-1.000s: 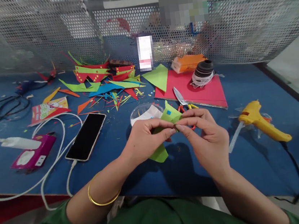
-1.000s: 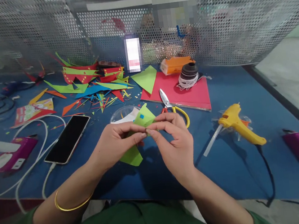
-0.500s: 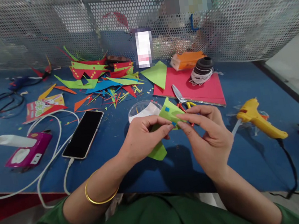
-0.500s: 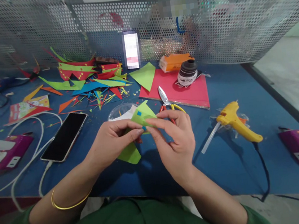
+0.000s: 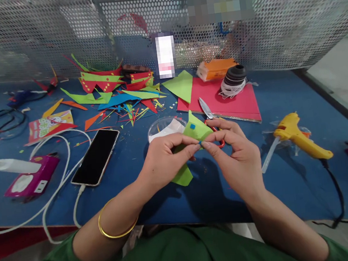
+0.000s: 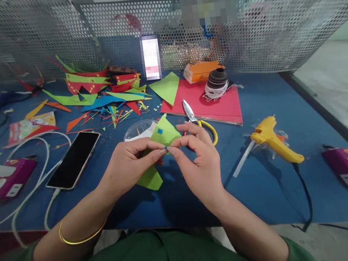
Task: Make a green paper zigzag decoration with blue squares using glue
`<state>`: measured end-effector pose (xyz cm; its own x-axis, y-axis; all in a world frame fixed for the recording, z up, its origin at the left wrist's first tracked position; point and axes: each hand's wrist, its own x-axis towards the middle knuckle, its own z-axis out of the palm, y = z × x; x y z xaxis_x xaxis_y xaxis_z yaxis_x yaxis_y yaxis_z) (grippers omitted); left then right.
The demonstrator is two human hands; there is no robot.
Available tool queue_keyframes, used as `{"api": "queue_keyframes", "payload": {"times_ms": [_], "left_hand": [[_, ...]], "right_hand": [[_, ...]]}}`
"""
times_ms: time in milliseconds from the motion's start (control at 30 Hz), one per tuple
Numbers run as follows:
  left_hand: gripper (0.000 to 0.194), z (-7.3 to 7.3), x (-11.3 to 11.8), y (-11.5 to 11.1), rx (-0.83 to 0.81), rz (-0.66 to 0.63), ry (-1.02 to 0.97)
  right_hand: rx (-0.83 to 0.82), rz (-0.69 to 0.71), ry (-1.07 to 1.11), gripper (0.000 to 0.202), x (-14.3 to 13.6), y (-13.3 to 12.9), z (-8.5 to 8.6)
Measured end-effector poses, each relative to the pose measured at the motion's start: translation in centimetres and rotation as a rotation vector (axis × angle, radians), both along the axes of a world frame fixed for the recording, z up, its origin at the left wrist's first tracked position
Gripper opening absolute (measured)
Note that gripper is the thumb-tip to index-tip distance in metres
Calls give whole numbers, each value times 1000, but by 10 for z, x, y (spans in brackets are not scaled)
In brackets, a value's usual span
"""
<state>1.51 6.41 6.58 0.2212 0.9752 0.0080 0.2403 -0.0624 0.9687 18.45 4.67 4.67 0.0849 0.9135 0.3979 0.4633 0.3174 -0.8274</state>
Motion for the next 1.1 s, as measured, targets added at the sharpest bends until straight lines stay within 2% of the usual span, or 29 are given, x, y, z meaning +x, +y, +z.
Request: {"api": "queue_keyframes", "payload": {"times_ms": [100,200,367,533,667,800,900,967,1100], "left_hand": [[9,0,0,0,40,-1,36],[5,2,-1,2,6,5,27],[17,7,-7,5,-30,-12,56],[20,6,-11,6,-24,-61,102],[22,4,-12,7,-29,-119,112],[10,2,-13,8,5,-83,48],[26,-1,-12,10,-67,13,-67],[31,-3,-11,11,-127,32,-98],[17,-4,-11,10,-182,-57,-75]], "right_hand": [[-57,38,54,8,2,1,-1],[-139,60,195,10,7,4,-5],[-294,111,351,14,13,9,-6],[-329,145,296,13,10,8,0],[-296,112,180,11,8,6,3],[-288,87,140,12,8,5,4],[-297,85,138,13,8,4,5],[-298,87,119,13,9,4,6],[-246,106,56,12,8,3,5]]}}
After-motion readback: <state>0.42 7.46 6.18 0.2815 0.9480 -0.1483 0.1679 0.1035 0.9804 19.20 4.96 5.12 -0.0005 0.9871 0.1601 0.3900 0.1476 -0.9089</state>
